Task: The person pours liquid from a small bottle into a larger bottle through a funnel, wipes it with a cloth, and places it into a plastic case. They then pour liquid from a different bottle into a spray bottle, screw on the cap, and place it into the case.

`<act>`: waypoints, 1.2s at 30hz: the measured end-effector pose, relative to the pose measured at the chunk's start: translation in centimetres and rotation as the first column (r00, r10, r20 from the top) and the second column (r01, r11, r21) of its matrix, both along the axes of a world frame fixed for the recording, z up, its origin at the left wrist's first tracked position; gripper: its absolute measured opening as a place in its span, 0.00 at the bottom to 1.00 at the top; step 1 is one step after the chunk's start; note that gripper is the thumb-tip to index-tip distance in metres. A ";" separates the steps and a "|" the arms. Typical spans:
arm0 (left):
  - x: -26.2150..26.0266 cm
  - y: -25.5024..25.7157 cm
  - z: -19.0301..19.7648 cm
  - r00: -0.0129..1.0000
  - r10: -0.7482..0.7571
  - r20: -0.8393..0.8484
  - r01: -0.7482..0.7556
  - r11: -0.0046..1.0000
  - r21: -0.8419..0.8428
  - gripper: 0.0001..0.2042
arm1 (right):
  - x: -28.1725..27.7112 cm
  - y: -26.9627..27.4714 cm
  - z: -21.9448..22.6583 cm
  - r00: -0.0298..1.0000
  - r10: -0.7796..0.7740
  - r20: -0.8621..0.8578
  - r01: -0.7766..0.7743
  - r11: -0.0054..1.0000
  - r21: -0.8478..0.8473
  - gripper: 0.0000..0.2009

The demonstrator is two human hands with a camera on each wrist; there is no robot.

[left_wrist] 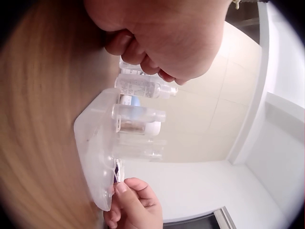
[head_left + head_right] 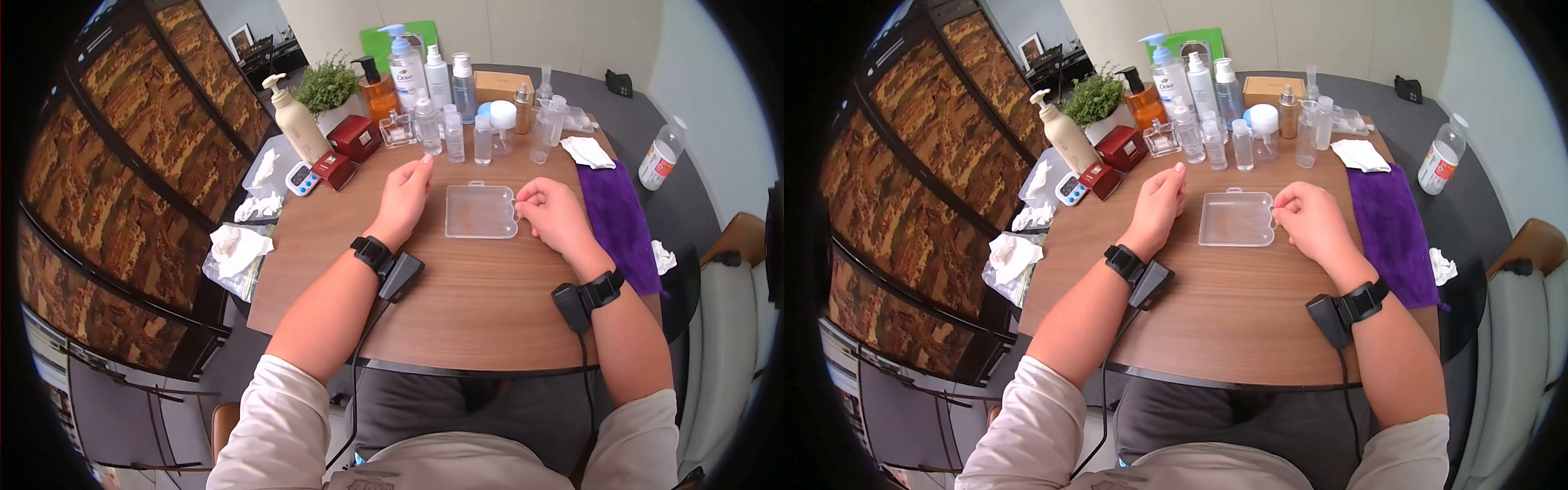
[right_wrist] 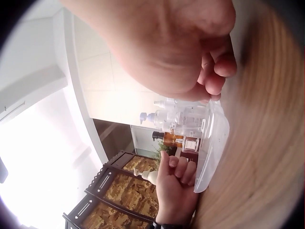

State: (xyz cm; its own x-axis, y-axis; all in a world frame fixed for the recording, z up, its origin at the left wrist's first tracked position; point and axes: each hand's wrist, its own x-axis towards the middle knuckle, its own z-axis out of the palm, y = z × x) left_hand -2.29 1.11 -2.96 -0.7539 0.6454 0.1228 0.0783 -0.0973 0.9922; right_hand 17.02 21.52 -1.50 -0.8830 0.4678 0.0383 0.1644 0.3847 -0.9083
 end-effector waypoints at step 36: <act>-2.2 -4.1 2.0 0.821 -0.414 0.392 0.185 0.844 0.504 0.31 | 0.7 0.3 0.0 0.985 -0.041 -0.169 0.051 0.997 0.056 0.10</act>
